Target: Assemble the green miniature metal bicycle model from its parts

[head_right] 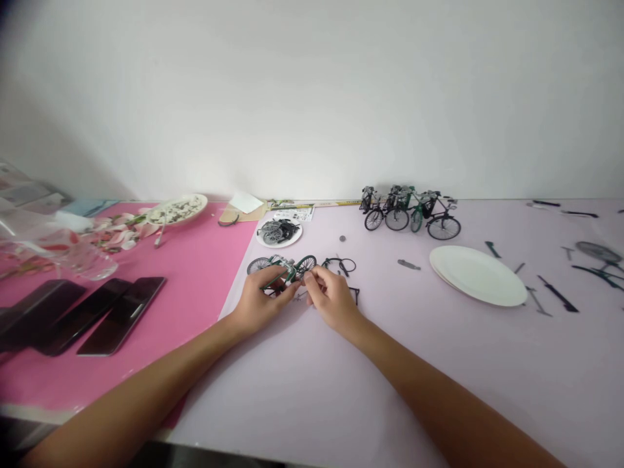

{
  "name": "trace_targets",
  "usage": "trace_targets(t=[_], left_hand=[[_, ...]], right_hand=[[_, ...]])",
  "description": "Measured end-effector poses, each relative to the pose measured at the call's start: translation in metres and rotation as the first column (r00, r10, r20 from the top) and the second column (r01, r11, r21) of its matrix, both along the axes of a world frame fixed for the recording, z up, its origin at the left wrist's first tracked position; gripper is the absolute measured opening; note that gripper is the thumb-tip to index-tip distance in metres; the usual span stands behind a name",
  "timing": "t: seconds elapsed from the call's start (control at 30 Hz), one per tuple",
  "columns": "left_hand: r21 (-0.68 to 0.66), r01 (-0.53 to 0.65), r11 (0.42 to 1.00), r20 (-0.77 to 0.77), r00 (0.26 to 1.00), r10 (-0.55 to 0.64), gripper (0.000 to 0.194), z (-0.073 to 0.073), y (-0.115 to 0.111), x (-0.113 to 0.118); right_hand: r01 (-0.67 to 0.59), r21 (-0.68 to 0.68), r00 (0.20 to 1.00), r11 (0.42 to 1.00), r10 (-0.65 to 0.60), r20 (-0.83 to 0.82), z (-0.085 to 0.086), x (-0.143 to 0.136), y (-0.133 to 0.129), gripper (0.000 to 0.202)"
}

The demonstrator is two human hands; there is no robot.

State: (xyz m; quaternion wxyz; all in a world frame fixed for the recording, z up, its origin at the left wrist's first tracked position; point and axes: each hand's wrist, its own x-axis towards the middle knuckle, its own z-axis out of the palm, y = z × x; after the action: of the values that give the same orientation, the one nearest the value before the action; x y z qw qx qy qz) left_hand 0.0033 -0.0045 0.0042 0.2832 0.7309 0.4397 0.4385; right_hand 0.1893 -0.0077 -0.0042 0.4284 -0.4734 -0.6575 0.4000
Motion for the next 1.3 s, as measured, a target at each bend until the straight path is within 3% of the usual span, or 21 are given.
trace_targets(t=[1.3], left_hand=[[-0.042, 0.029, 0.999, -0.030, 0.999, -0.031, 0.016, 0.0017, 0.0013, -0.0010]], right_hand=[[-0.037, -0.026, 0.999, 0.999, 0.038, 0.024, -0.0044, 0.0024, 0.0039, 0.041]])
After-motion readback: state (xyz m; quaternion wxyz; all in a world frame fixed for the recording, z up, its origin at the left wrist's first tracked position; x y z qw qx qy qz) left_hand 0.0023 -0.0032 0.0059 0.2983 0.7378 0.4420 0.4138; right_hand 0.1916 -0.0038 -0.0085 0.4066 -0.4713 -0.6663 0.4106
